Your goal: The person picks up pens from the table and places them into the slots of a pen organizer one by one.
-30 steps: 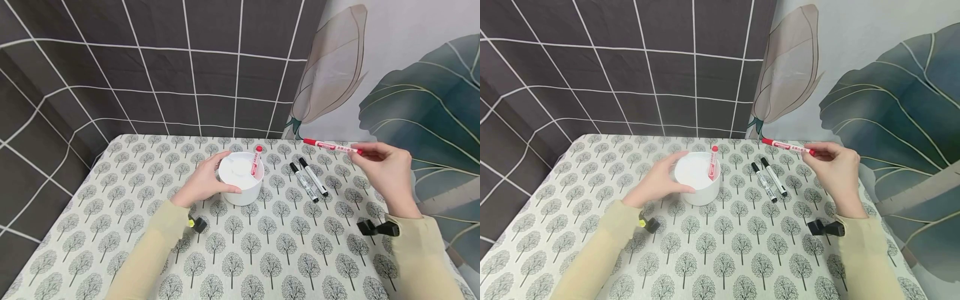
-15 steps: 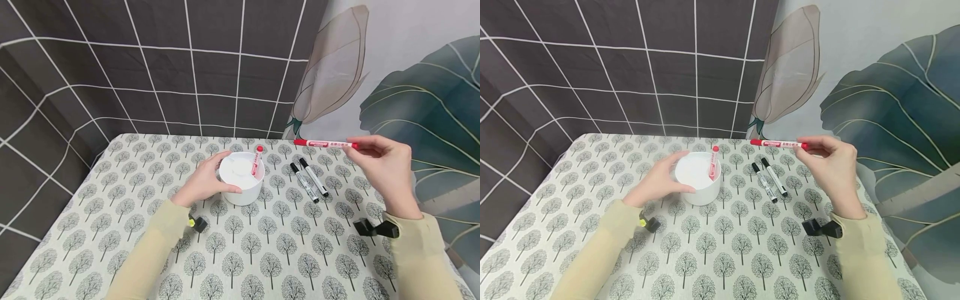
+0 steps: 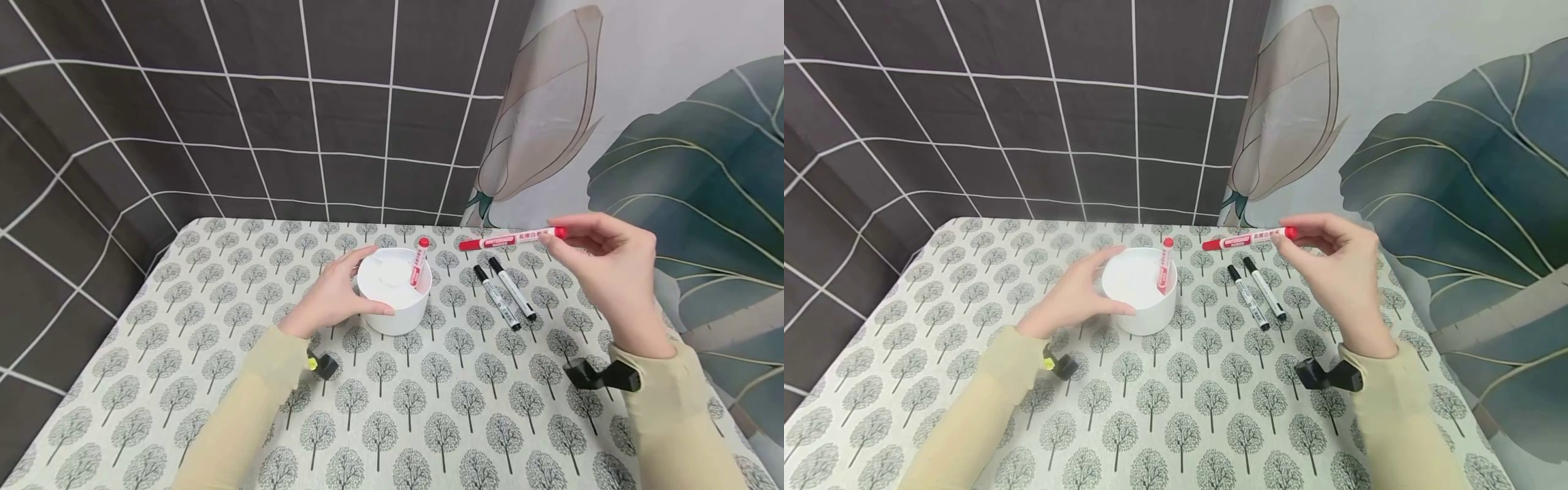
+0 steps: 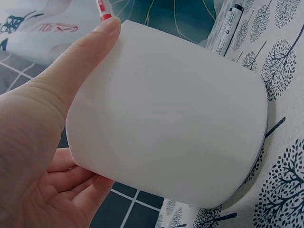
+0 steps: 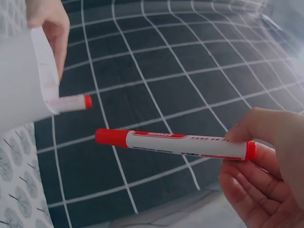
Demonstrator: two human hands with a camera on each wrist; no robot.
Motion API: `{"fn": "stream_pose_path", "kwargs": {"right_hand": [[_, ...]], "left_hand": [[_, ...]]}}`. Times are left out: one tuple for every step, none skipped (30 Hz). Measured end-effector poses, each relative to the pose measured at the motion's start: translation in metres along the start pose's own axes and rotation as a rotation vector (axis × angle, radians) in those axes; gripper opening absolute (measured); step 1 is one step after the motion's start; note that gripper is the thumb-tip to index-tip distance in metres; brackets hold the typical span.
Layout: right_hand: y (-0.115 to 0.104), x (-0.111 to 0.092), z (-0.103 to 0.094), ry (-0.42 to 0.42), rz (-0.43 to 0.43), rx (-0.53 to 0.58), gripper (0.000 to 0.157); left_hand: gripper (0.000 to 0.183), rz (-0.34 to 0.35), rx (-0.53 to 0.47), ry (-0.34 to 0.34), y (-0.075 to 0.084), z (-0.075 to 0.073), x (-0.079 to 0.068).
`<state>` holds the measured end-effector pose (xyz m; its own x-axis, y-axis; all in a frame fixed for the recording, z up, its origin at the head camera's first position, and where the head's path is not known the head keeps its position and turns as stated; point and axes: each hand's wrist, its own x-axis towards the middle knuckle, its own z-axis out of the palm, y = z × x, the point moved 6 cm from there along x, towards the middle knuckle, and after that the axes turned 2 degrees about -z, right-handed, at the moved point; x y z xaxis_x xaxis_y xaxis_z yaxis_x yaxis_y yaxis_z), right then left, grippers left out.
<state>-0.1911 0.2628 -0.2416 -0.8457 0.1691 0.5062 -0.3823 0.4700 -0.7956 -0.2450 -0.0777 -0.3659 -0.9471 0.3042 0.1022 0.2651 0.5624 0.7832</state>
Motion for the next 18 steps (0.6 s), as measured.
{"fn": "stream_pose_path", "kwargs": {"right_hand": [[-0.002, 0.0, 0.003, -0.006, -0.015, 0.009, 0.027], [-0.004, 0.0, 0.006, -0.012, -0.027, 0.014, 0.027], [-0.007, 0.0, 0.009, -0.022, -0.043, 0.005, 0.026], [-0.01, -0.001, 0.012, -0.032, -0.06, 0.01, 0.025], [-0.013, -0.001, 0.015, -0.043, -0.071, 0.028, 0.025], [-0.017, -0.001, 0.018, -0.054, -0.082, 0.04, 0.025], [-0.02, -0.002, 0.021, -0.064, -0.092, 0.051, 0.024], [-0.024, -0.002, 0.024, -0.076, -0.098, 0.065, 0.024], [-0.027, -0.003, 0.028, -0.088, -0.105, 0.078, 0.024], [-0.031, -0.004, 0.031, -0.099, -0.109, 0.088, 0.024], [-0.034, -0.004, 0.034, -0.11, -0.114, 0.096, 0.023], [-0.037, -0.005, 0.037, -0.12, -0.121, 0.099, 0.023], [-0.04, -0.006, 0.04, -0.131, -0.126, 0.102, 0.023], [-0.042, -0.006, 0.043, -0.141, -0.131, 0.108, 0.022], [-0.045, -0.007, 0.046, -0.149, -0.138, 0.107, 0.022], [-0.048, -0.007, 0.05, -0.159, -0.149, 0.11, 0.022], [-0.05, -0.008, 0.053, -0.171, -0.158, 0.111, 0.022], [-0.052, -0.009, 0.056, -0.185, -0.165, 0.112, 0.021]], "left_hand": [[0.115, 0.001, -0.003, 0.001, 0.0, 0.0, 0.0], [0.116, 0.002, -0.002, 0.0, 0.0, 0.0, 0.0], [0.116, 0.003, -0.001, -0.002, 0.0, 0.0, 0.0], [0.117, 0.004, 0.002, -0.005, 0.0, 0.0, 0.0], [0.117, 0.007, 0.002, -0.006, 0.0, 0.0, 0.0], [0.117, 0.008, 0.001, -0.008, 0.0, 0.0, 0.0], [0.117, 0.01, -0.001, -0.009, 0.0, 0.0, 0.0], [0.116, 0.008, 0.0, -0.01, 0.0, 0.0, 0.0], [0.116, 0.008, 0.001, -0.011, -0.001, 0.0, 0.0], [0.116, 0.008, 0.001, -0.011, -0.001, 0.0, 0.001], [0.116, 0.012, -0.002, -0.012, -0.001, 0.0, 0.001], [0.116, 0.009, 0.001, -0.012, -0.001, 0.0, 0.001], [0.116, 0.009, 0.003, -0.011, -0.001, 0.0, 0.001], [0.116, 0.007, 0.004, -0.01, -0.001, 0.0, 0.001], [0.116, 0.01, 0.005, -0.009, -0.001, 0.0, 0.001], [0.115, 0.012, 0.004, -0.009, -0.001, 0.0, 0.001], [0.115, 0.014, 0.003, -0.009, -0.001, 0.0, 0.001], [0.115, 0.011, 0.006, -0.008, -0.001, 0.0, 0.001]]}}
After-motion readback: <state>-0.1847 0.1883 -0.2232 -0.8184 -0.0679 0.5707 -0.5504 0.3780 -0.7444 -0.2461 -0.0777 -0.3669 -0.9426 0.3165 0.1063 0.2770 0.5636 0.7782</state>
